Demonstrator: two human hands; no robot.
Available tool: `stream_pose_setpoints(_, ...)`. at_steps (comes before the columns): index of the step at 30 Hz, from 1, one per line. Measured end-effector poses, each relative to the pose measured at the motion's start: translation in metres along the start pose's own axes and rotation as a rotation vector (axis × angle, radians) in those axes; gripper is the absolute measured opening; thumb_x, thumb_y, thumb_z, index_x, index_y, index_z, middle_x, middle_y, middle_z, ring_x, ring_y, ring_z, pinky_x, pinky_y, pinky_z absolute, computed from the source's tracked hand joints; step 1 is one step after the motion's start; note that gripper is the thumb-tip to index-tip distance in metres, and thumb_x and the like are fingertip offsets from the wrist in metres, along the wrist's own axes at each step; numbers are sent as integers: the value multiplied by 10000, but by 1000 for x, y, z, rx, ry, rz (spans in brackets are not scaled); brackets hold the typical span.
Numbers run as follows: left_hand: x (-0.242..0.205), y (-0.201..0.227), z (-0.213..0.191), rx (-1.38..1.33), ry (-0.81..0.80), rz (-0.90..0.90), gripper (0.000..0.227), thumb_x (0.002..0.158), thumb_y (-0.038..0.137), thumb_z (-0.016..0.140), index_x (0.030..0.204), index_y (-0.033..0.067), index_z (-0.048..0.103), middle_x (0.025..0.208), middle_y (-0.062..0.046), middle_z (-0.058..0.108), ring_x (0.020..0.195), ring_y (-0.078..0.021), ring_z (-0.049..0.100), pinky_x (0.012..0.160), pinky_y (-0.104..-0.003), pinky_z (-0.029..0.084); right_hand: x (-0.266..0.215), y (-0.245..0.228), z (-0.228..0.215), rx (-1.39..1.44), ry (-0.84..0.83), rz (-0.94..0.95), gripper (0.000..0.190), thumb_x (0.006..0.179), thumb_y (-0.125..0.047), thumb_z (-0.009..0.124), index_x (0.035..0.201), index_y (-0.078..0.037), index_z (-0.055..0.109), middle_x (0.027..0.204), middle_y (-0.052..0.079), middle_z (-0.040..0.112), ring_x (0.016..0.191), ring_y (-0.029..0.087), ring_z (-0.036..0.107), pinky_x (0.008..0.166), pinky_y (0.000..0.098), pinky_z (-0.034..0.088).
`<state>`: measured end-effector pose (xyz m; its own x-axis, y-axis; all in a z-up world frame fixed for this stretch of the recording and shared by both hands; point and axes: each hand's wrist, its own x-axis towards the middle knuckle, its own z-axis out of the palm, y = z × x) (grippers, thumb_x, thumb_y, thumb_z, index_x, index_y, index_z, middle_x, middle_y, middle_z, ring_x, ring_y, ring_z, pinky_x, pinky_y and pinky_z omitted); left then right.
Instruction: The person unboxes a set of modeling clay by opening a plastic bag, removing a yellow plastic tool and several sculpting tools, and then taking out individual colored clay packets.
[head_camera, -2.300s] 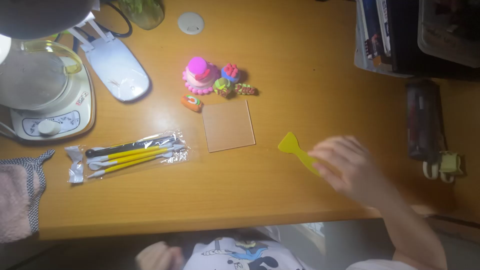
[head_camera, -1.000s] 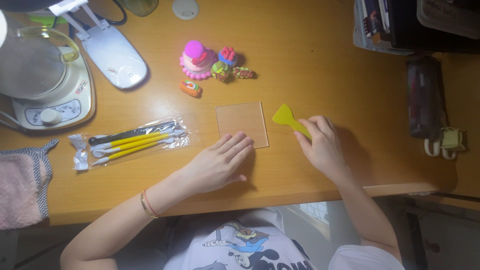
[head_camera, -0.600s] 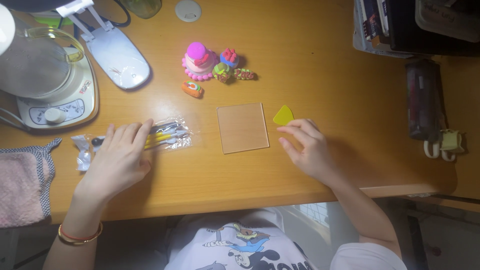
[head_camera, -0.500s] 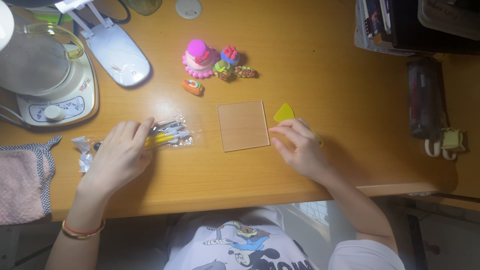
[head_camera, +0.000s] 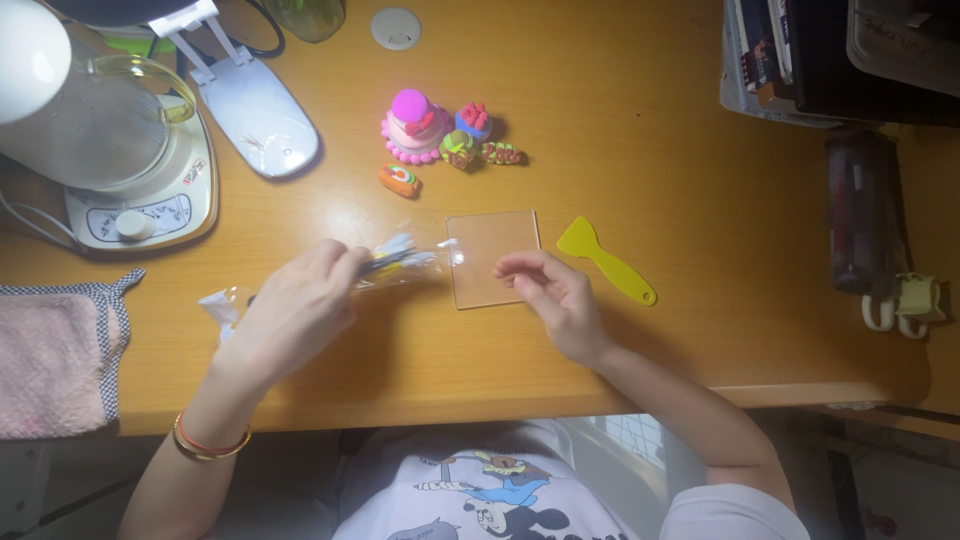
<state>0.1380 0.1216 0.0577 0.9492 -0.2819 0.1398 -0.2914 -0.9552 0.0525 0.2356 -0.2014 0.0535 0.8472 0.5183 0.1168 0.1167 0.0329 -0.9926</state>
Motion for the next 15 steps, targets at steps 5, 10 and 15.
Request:
stream_pose_setpoints(5, 33, 34, -52, 282, 139, 194, 420, 676, 146, 731, 1067, 103, 581, 847, -56, 549, 784, -246, 600, 707, -335, 503, 14, 8, 33, 545, 238, 229, 310, 1055, -216, 462, 1297, -48, 559, 1238, 125, 649, 1188, 237, 629, 1020, 399, 522)
stream_pose_setpoints(10, 62, 71, -83, 430, 233, 292, 459, 622, 64, 754, 1060, 57, 616, 720, -144, 563, 698, -343, 551, 666, -429, 435, 26, 1, 64, 843, 404, 385, 391, 1097, -340, 387, 1430, -149, 461, 1424, 87, 537, 1320, 221, 525, 1078, 421, 438)
stream_pose_setpoints(15, 93, 92, -92, 632, 194, 374, 354, 547, -41, 762, 869, 44, 641, 661, -128, 536, 660, -322, 497, 713, -510, 451, 32, 47, 71, 1149, 570, 516, 475, 1105, -449, 383, 1456, -162, 524, 1422, 167, 614, 1256, 311, 629, 1126, 443, 470)
